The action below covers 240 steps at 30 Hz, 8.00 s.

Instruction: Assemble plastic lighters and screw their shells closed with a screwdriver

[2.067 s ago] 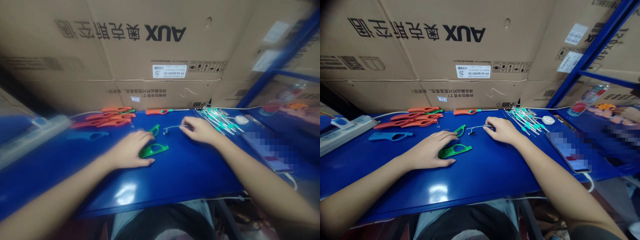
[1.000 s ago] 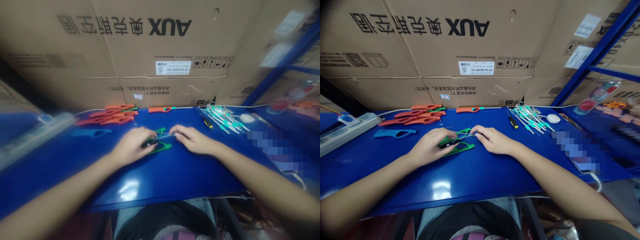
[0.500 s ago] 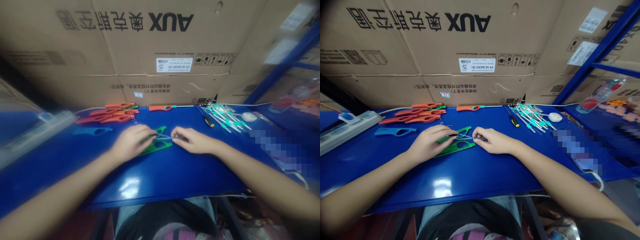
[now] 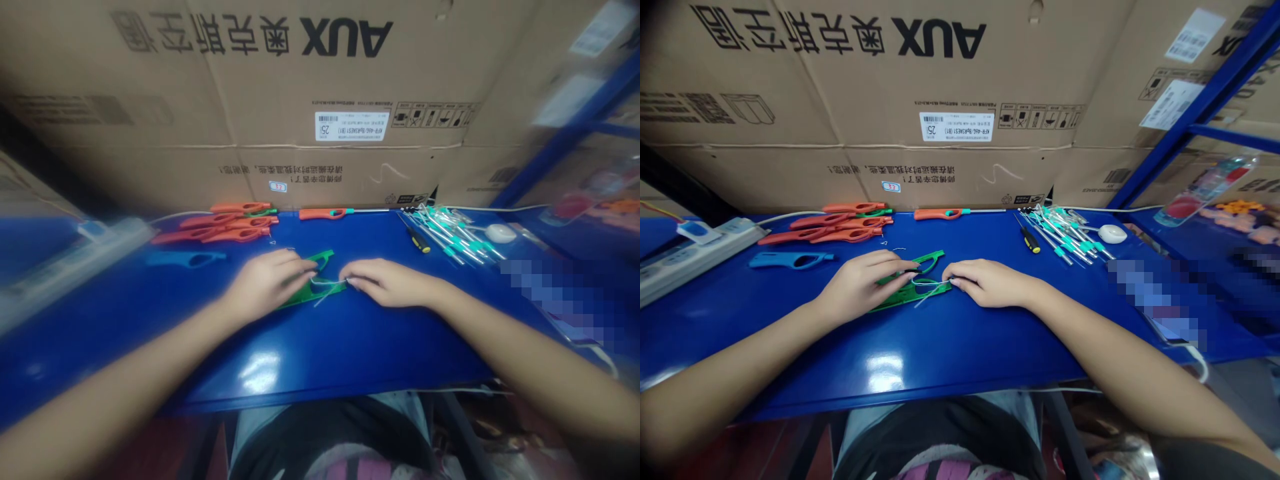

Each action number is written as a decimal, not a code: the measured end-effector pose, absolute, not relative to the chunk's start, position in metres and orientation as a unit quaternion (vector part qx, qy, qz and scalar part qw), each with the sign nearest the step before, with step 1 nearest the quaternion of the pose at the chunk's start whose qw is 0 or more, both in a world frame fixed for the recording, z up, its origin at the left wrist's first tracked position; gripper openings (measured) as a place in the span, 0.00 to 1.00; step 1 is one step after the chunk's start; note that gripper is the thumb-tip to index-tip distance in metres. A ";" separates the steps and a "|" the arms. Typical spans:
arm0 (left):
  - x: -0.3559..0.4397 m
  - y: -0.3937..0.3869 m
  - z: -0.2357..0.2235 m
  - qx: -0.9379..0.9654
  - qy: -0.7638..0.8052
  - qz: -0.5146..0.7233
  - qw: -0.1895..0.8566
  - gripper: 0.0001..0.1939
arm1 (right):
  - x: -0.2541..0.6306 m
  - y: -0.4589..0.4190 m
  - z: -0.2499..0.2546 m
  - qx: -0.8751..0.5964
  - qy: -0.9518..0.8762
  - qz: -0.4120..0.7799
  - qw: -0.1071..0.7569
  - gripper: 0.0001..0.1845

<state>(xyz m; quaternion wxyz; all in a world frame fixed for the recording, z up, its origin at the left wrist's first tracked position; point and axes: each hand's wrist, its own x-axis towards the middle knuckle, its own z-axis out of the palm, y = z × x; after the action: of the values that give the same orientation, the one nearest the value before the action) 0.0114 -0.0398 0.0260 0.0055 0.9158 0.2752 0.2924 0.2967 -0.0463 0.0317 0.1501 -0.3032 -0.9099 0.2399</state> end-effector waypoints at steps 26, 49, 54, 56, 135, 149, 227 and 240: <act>0.008 -0.038 0.025 0.939 0.291 0.172 0.068 0.12 | 0.293 -0.043 0.018 -0.294 -0.906 0.202 0.227 0.08; 0.013 -0.039 0.025 0.927 0.307 0.188 0.107 0.10 | 0.289 -0.045 0.018 -0.293 -0.918 0.162 0.213 0.10; 0.013 -0.040 0.025 0.926 0.312 0.184 0.106 0.10 | 0.289 -0.045 0.021 -0.291 -0.919 0.164 0.209 0.10; 0.013 -0.040 0.025 0.927 0.311 0.183 0.106 0.10 | 0.289 -0.045 0.021 -0.285 -0.921 0.163 0.208 0.10; 0.022 -0.046 0.018 0.901 0.309 0.278 0.125 0.08 | 0.265 -0.061 0.027 -0.445 -0.833 0.273 0.182 0.04; 0.023 -0.046 0.017 0.904 0.294 0.285 0.125 0.07 | 0.271 -0.060 0.027 -0.364 -0.886 0.221 0.181 0.04; 0.022 -0.044 0.015 0.894 0.322 0.254 0.181 0.09 | 0.290 -0.046 0.042 -0.507 -0.797 0.314 0.093 0.09; 0.026 -0.049 0.011 0.902 0.296 0.262 0.172 0.10 | 0.275 -0.051 0.026 -0.388 -0.851 0.241 0.257 0.07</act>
<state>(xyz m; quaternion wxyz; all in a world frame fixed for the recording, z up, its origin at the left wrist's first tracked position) 0.0258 -0.0494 0.0115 0.1722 0.9024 0.2958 0.2616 0.2749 -0.0514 0.0262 0.2573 -0.3884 -0.8514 0.2410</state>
